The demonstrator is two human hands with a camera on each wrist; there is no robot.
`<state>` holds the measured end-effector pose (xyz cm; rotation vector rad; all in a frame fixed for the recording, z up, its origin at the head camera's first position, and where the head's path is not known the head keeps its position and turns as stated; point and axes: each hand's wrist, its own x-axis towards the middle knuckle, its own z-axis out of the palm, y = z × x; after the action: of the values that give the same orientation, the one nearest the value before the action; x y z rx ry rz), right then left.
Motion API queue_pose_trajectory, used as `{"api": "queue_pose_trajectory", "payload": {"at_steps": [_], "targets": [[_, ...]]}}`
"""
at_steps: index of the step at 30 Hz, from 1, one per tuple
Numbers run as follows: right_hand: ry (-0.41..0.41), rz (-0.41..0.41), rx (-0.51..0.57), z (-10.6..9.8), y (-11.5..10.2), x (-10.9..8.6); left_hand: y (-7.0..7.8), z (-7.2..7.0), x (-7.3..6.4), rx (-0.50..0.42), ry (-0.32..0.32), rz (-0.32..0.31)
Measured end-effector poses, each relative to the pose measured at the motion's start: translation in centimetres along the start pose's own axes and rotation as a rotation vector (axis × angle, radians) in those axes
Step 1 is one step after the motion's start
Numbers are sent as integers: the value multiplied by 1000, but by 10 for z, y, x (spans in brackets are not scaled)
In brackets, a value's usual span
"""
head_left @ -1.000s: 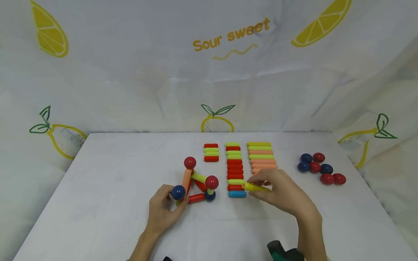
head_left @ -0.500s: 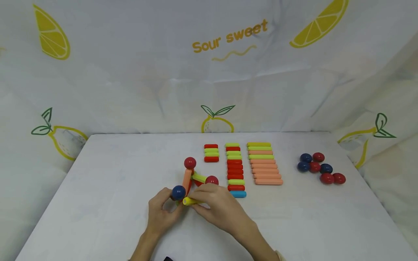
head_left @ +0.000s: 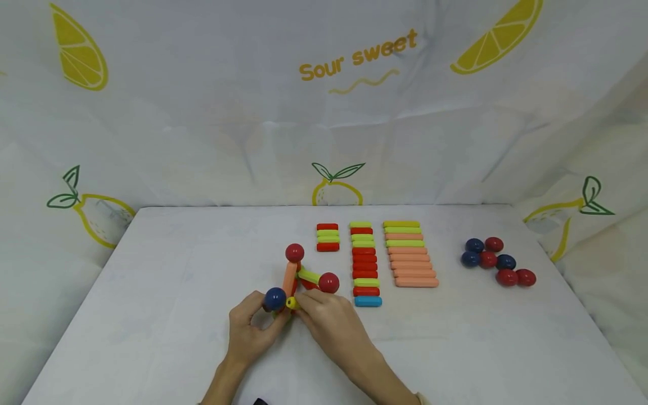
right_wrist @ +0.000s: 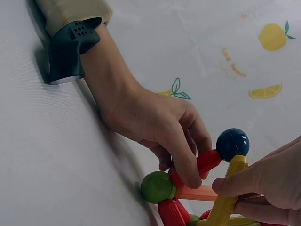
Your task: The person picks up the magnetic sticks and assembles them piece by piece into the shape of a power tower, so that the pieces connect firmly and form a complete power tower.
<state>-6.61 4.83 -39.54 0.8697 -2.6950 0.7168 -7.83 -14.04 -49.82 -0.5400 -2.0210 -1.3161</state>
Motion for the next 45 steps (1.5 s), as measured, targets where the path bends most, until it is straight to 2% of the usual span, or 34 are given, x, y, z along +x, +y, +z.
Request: {"api": "queue_pose_trajectory", "payload": {"at_steps": [4, 9, 14, 17, 19, 23, 25, 27, 30, 32, 39, 45], "targets": [[11, 4, -15, 8, 2, -1, 1, 0, 0, -2, -3, -1], [64, -3, -29, 17, 3, -1, 2, 0, 1, -3, -12, -13], [74, 1, -54, 18, 0, 1, 2, 0, 0, -24, -23, -29], [56, 28, 1, 7, -2, 2, 2, -1, 0, -20, -24, -39], [77, 64, 75, -7, 0, 2, 2, -1, 0, -11, -28, -46], [149, 203, 223, -33, 20, 2, 3, 0, 0, 21, -41, -65], [119, 276, 268, -39, 35, 2, 3, 0, 0, 35, -39, -70], [28, 314, 329, -38, 48, 2, 3, 1, 1, 40, -33, -76], [-92, 300, 431, -32, 62, 3, 3, 1, 1, 31, -25, -94], [-132, 273, 492, -29, 65, 3, 2, 2, 1, 13, -22, -102], [-127, 238, 483, -26, 59, 5, -1, 2, 2, -27, -24, -101], [-147, 233, 459, -24, 59, 6, 0, 2, 1, -16, -30, -121]]}}
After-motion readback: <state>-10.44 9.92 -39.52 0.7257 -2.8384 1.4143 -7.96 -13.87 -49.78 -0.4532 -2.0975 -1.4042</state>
